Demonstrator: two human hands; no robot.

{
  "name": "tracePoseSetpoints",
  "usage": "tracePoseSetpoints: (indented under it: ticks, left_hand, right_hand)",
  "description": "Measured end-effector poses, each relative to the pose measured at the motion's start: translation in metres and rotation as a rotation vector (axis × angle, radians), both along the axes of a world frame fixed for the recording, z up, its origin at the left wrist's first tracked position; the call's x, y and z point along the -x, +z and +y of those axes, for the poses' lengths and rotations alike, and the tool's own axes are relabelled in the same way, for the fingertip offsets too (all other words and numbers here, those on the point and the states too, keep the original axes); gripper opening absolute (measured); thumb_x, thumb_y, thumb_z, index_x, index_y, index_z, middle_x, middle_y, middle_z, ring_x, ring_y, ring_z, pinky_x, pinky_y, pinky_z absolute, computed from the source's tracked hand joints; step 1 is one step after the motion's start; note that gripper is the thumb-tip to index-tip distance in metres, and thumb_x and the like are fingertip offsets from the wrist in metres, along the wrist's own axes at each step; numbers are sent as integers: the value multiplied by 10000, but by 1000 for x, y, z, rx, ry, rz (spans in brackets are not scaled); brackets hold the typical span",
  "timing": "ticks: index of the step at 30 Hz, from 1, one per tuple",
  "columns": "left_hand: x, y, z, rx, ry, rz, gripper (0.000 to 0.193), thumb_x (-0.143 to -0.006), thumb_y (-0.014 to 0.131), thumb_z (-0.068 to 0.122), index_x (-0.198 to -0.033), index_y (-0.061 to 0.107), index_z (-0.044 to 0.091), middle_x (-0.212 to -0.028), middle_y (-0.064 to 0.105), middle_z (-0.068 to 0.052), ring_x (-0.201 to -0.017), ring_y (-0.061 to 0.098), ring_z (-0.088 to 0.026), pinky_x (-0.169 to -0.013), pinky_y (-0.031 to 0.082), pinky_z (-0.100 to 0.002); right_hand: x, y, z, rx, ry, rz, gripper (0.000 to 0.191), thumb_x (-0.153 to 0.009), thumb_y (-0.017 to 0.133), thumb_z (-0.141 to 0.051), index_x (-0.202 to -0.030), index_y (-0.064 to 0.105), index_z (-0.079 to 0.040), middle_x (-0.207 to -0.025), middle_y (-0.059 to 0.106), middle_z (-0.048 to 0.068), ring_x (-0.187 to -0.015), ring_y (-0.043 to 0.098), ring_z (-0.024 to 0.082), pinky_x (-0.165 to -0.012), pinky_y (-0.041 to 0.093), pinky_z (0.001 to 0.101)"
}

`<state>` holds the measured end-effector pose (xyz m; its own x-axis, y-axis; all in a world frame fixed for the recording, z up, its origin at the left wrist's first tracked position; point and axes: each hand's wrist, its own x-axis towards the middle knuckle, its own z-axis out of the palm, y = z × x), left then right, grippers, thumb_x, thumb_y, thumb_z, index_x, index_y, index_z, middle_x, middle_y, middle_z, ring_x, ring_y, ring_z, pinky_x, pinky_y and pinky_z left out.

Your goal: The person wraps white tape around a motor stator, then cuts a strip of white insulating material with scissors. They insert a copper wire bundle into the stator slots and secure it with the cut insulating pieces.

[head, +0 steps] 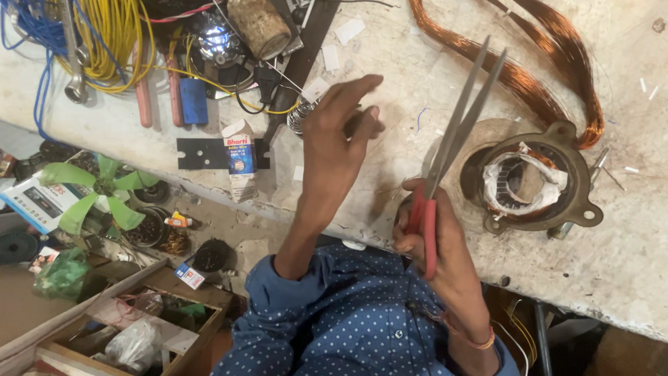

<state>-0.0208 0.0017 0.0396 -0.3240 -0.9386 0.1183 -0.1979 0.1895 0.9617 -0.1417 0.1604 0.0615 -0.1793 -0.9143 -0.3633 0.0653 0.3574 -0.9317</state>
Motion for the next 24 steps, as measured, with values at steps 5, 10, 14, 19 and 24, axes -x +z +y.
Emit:
tracePoseSetpoints:
  ticks: [5,10,14,19,24]
  left_hand:
    - [-17,-2,-11,175,148,-281,343,-992,574,-43,-1307,650,69,-1255,636,-149,-836,722,-194,-671,623,-282]
    - [-37,3,-15,478,71,-594,334,-959,683,13,-1290,659,47,-1210,635,-114,-1097,594,-345,-945,513,-453]
    - [-27,-3,-17,517,9,-655,359,-890,732,77,-1235,650,18,-1184,605,-153,-1070,537,-363,-928,472,-475]
    - [-21,-12,-21,534,47,-687,328,-890,707,26,-1213,652,14,-1164,608,-144,-1053,555,-361,-902,493,-469]
    - [-26,-15,-25,566,70,-621,345,-905,654,-56,-1244,654,9,-1152,628,-144,-1073,619,-342,-916,538,-429]
  right_hand:
    - [1,-2,2,27,-26,-96,609,-816,748,-49,-1359,471,-27,-890,532,43,-755,588,124,-635,507,258]
    - [-1,-5,0,27,5,-107,580,-845,745,-94,-1354,474,-27,-899,554,45,-758,598,122,-637,513,252]
    - [-1,-6,-1,36,24,-47,623,-838,782,-208,-1354,484,-28,-899,571,47,-755,595,119,-626,504,247]
    - [0,-7,1,59,11,-82,663,-855,773,-323,-1366,476,-23,-919,572,35,-764,594,116,-625,504,239]
    - [0,-11,2,62,12,-88,637,-880,770,-320,-1356,475,-16,-914,578,47,-773,601,124,-658,530,252]
